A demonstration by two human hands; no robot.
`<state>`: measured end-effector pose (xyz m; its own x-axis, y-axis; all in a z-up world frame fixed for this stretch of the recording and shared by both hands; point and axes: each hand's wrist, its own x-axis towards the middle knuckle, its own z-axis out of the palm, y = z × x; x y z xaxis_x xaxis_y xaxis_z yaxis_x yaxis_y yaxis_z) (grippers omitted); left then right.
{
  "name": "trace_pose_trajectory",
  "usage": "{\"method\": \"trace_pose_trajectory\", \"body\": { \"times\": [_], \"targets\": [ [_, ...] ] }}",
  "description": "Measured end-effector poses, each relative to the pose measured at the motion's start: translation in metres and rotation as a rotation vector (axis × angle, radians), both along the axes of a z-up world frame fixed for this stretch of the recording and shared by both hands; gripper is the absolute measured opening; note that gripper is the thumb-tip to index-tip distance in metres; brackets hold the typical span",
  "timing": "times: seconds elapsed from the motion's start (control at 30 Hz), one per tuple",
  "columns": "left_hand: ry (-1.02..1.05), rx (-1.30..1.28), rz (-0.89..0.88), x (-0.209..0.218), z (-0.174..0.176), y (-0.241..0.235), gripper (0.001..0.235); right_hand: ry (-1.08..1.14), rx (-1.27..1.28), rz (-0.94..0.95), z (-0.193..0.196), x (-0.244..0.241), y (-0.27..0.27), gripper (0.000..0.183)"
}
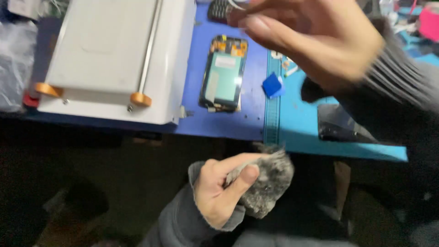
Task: Cleaning a smartphone screen by scraping off adhesive residue and wiping it with a cloth and solvent
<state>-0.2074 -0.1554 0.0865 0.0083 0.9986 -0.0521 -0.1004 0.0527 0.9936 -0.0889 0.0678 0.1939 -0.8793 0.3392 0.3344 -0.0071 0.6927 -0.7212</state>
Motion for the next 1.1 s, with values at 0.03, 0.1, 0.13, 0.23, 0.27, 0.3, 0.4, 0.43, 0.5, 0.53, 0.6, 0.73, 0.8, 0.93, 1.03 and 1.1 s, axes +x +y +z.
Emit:
{"method": "trace_pose_trajectory", "body": {
  "times": [0.03,0.1,0.13,0.23,0.27,0.3,0.4,0.43,0.5,0.53,0.6,0.73,0.8,0.93,1.03,1.1],
  "targets": [
    [-0.01,-0.035,0.0,0.005,0.01,0.005,0.05,-0.01,-0.035,0.0,-0.01,0.026,-0.025,0.031],
    [0.093,0.153,-0.077,0.02,0.029,0.019,0.047,-0.276,-0.291,-0.094,-0.023,0.081,-0.074,0.052],
    [0.077,0.123,-0.08,0.029,0.029,0.02,0.047,-0.292,-0.321,-0.094,-0.041,0.1,-0.086,0.052],
    [0.086,0.05,-0.094,0.061,0.024,0.036,0.042,-0.288,-0.254,-0.316,-0.087,0.156,-0.113,0.021],
    [0.245,0.122,-0.02,0.073,0.018,0.042,0.037,-0.206,-0.426,-0.424,-0.1,0.17,-0.119,0.011],
    [0.407,0.197,0.055,0.085,0.013,0.047,0.035,-0.117,-0.596,-0.528,-0.113,0.185,-0.124,0.018],
    [0.39,0.153,0.082,0.12,-0.011,0.063,0.036,0.051,-0.897,-0.516,-0.143,0.222,-0.128,0.009],
    [0.391,0.151,0.076,0.13,-0.016,0.066,0.036,0.053,-0.901,-0.521,-0.153,0.235,-0.13,0.009],
    [0.325,0.09,0.046,0.15,-0.025,0.074,0.035,0.089,-1.031,-0.5,-0.171,0.26,-0.132,0.024],
    [0.323,0.091,0.039,0.158,-0.033,0.076,0.035,0.091,-1.031,-0.507,-0.172,0.264,-0.136,0.024],
    [0.212,0.099,-0.013,0.173,-0.048,0.083,0.031,0.346,-0.952,-0.549,-0.171,0.271,-0.141,0.013],
    [-0.036,-0.14,-0.179,0.223,-0.083,0.07,0.026,0.328,-0.601,-0.677,-0.178,0.279,-0.143,0.029],
    [-0.096,-0.107,-0.175,0.255,-0.109,0.057,0.03,0.326,-0.516,-0.838,-0.181,0.275,-0.148,0.03],
    [0.13,0.091,0.065,0.278,-0.119,0.056,0.021,0.559,-0.459,-0.788,-0.186,0.263,-0.143,0.023],
    [0.15,0.103,-0.052,0.261,-0.096,0.069,0.022,0.532,-0.467,-0.891,-0.178,0.275,-0.132,0.035],
    [0.239,0.43,0.006,0.254,-0.094,0.071,0.022,0.506,-0.475,-0.876,-0.174,0.281,-0.127,0.037]
  ]
}}
